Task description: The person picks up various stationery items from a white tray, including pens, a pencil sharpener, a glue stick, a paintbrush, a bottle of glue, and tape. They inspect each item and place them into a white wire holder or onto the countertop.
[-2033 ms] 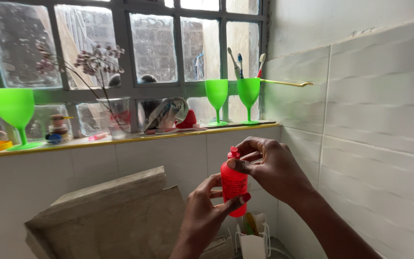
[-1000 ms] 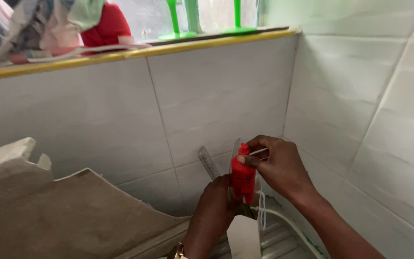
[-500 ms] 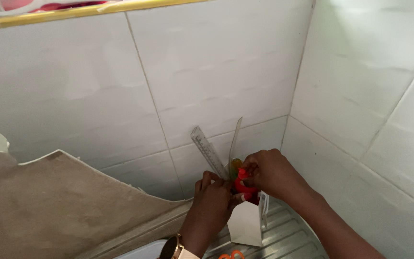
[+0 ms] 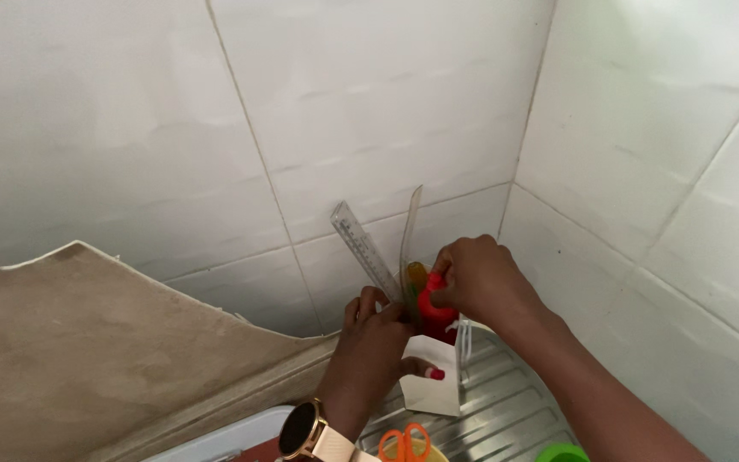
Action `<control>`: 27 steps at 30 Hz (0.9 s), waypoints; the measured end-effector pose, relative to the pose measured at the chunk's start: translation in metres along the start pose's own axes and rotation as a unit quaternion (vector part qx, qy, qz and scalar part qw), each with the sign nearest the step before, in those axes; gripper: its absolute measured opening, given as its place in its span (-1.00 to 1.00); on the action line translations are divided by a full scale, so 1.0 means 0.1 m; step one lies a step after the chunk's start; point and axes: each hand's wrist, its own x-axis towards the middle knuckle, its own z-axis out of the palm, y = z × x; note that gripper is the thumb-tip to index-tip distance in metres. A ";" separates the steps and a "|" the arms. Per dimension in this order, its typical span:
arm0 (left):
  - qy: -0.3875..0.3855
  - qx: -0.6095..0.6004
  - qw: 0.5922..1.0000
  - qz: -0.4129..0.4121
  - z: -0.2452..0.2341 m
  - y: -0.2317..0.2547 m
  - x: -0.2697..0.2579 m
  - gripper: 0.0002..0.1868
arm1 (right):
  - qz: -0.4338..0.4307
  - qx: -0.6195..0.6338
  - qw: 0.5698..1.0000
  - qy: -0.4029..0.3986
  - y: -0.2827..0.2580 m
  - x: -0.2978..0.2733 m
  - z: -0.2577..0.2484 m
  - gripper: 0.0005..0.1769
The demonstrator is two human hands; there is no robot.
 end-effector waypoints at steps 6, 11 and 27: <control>0.023 0.015 1.000 0.005 0.06 0.02 0.02 -0.56 | 0.010 -0.013 0.999 -0.039 -0.01 0.02 0.17 -0.72; 0.018 0.015 1.000 -0.002 0.07 -0.02 0.02 -0.50 | 0.019 -0.026 0.997 -0.063 0.01 0.02 0.23 -0.74; 0.238 -0.232 0.934 -0.130 -0.58 0.30 -0.61 -0.88 | 0.119 0.090 0.986 0.074 -0.66 -1.16 -1.16 -0.57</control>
